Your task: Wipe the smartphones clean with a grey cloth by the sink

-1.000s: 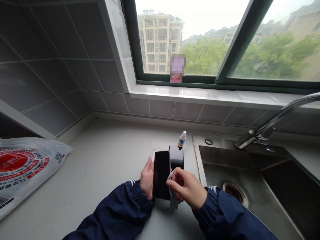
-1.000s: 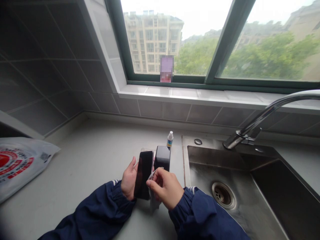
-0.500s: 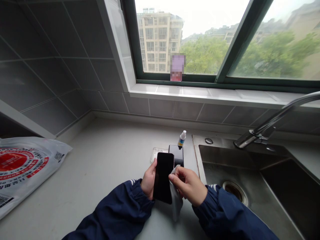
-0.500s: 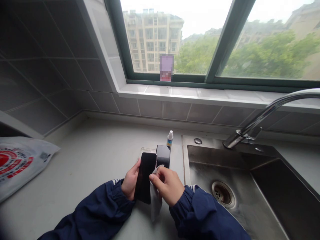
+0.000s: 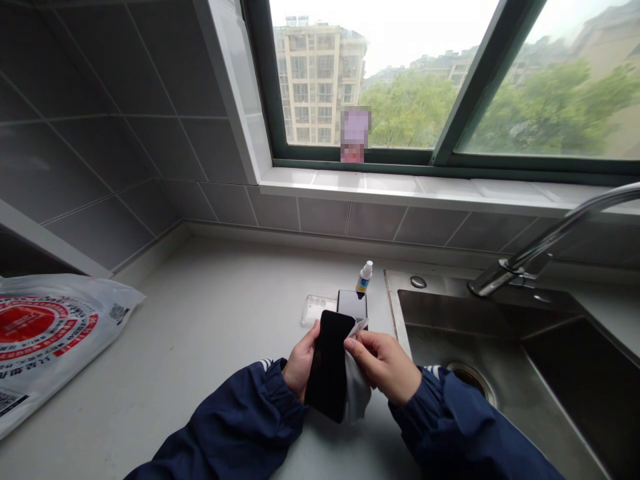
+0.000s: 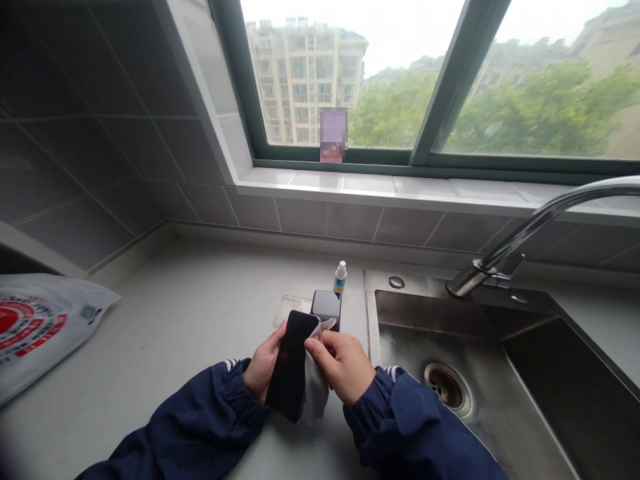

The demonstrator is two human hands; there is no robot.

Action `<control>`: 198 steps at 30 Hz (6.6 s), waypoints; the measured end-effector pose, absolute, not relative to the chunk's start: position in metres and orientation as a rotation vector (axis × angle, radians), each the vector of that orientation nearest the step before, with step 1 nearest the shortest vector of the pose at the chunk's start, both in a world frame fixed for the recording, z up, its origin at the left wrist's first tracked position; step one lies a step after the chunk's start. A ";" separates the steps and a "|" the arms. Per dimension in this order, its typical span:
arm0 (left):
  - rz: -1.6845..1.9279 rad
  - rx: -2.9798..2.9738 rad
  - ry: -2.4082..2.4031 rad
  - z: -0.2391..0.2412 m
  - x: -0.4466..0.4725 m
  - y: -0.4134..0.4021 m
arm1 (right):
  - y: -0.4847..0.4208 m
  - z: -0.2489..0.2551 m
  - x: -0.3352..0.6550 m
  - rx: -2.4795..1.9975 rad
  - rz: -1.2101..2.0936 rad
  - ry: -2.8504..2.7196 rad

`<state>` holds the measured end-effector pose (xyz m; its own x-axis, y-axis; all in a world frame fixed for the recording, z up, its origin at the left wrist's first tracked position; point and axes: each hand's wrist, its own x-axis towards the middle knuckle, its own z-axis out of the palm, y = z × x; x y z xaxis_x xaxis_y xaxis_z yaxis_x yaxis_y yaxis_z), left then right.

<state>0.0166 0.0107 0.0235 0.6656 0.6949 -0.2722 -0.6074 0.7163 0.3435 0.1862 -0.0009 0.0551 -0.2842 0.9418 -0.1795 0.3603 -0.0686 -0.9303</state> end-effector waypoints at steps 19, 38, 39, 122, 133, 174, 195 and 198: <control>0.701 0.213 0.369 0.020 0.017 0.009 | 0.003 0.059 0.191 -1.459 1.352 -1.709; 0.659 0.393 0.379 0.029 0.021 0.005 | 0.009 0.064 0.199 -1.436 1.193 -1.514; 0.654 0.396 0.371 0.029 0.021 0.006 | 0.009 0.065 0.199 -1.424 1.209 -1.500; 0.246 0.504 0.185 -0.006 -0.005 0.011 | 0.014 0.055 0.195 -1.045 1.550 -0.953; 0.289 0.515 0.202 0.002 -0.005 0.009 | 0.013 0.061 0.194 -1.009 1.488 -1.040; 0.819 0.158 0.265 0.026 0.016 0.008 | -0.036 0.065 0.165 -1.336 0.052 -2.624; 0.863 0.293 0.112 0.025 0.024 0.005 | -0.017 0.053 0.175 -1.400 -0.084 -2.604; 0.882 0.319 0.066 0.024 0.026 0.004 | -0.014 0.051 0.175 -1.428 -0.096 -2.564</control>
<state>0.0263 0.0038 0.0243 0.6366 0.7677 0.0740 -0.7481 0.5912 0.3014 0.1754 -0.0140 0.0511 -0.5109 0.8337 0.2096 0.8470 0.5298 -0.0431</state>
